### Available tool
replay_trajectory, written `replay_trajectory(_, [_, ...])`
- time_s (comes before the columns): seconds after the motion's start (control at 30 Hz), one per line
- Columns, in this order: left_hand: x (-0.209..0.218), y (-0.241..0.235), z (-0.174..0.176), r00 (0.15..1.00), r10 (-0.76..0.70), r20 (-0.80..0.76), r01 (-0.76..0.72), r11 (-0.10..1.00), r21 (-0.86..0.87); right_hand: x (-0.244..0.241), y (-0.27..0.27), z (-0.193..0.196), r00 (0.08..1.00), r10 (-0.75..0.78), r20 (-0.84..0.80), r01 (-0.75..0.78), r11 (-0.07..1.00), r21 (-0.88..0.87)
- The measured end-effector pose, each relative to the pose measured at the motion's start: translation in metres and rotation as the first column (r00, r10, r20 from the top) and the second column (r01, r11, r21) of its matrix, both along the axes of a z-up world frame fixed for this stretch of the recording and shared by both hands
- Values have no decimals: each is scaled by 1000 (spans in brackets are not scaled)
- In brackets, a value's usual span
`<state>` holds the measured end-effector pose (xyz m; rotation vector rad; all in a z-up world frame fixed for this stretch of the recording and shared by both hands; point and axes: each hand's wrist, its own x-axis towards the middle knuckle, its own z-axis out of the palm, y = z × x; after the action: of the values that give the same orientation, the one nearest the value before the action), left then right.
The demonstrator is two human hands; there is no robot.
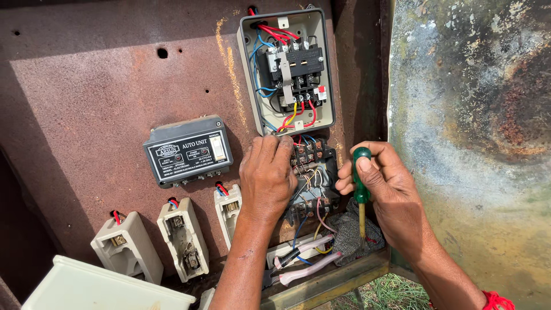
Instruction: The person repairs an electrical box by tightening screws with a screwdriver and cutting or stripping wires using pliers.
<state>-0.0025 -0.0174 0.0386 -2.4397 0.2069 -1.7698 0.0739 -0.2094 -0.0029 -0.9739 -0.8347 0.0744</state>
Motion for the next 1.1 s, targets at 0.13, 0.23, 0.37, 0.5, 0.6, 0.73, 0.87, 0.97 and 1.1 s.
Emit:
replay_trajectory(0.13, [-1, 2, 1, 998, 56, -2, -56, 994, 89, -1, 3, -10, 998, 18, 56, -12, 996, -91])
replay_trajectory(0.23, [-1, 4, 0, 995, 96, 1, -95, 987, 127, 1, 6, -18, 995, 34, 89, -22, 990, -137])
replay_trajectory(0.37, [7, 7, -2, 986, 155, 56, -163, 971, 176, 6, 6, -23, 991, 56, 123, -35, 984, -172])
replay_trajectory(0.5, [12, 10, -5, 979, 187, 83, -201, 955, 220, 11, 6, -27, 987, 104, 119, -84, 982, -168])
replay_trajectory(0.6, [13, 12, -6, 976, 197, 98, -216, 937, 274, 14, 5, -29, 988, 136, 67, -123, 977, -173])
replay_trajectory(0.73, [13, 11, -2, 977, 210, 41, -213, 933, 291, 16, 3, -29, 981, 190, 44, -181, 972, -149])
replay_trajectory(0.87, [4, 7, 0, 961, 270, 55, -272, 896, 352, 18, -1, -26, 978, 206, 14, -200, 962, -187])
replay_trajectory(0.97, [0, 7, 1, 950, 312, 30, -299, 874, 384, 19, -5, -24, 973, 232, 3, -227, 952, -205])
replay_trajectory(1.1, [2, 10, 2, 959, 278, -60, -239, 904, 355, 17, -5, -23, 970, 240, 30, -229, 954, -193])
